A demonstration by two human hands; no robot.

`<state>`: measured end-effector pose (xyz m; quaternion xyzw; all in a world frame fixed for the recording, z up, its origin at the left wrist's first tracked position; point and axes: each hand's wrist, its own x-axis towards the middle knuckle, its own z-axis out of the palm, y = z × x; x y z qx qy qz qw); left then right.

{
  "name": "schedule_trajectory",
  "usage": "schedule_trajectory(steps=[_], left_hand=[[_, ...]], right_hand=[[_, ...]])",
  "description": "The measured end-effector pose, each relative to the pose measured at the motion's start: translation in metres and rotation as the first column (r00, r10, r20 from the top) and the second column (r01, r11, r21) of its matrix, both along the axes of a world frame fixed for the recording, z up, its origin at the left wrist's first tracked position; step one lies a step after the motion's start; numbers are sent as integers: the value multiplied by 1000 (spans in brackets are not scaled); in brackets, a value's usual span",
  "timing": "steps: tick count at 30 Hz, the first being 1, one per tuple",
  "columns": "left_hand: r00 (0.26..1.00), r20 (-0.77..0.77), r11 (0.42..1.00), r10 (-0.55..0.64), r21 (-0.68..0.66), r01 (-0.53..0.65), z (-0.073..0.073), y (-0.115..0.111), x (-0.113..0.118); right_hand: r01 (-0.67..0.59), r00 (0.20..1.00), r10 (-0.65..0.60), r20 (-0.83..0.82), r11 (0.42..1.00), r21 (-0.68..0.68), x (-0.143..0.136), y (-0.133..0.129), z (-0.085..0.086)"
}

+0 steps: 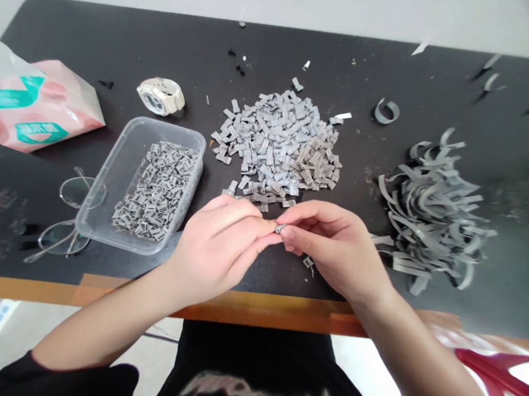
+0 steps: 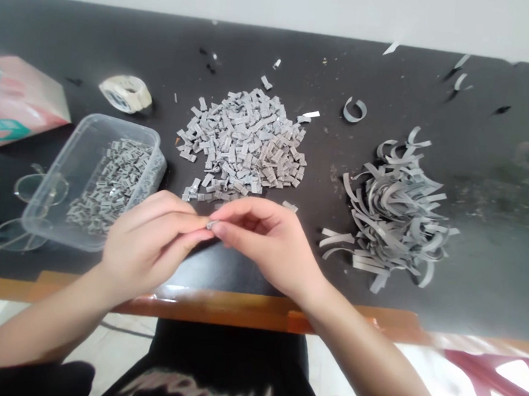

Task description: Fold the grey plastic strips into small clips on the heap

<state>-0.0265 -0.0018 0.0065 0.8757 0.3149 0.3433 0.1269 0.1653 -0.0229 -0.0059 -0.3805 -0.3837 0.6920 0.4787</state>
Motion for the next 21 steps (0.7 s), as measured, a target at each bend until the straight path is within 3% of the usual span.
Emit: schedule_trajectory(steps=[4, 7, 13, 17, 21], left_hand=[[1000, 17, 999, -16, -47, 17, -4, -1, 2], [997, 64, 986, -35, -161, 45, -4, -4, 3], [966, 259, 897, -7, -425, 121, 2, -3, 5], [984, 179, 929, -6, -362, 71, 3, -1, 4], [998, 61, 958, -27, -285, 44, 1, -1, 4]], right_hand=[[83, 996, -84, 36, 996, 21, -3, -2, -1], [132, 986, -136, 100, 990, 44, -5, -4, 3], [142, 945, -188, 268, 973, 182, -5, -4, 9], [66, 895, -193, 403, 949, 308, -4, -5, 11], [53, 887, -150, 437, 972, 227, 0, -4, 15]])
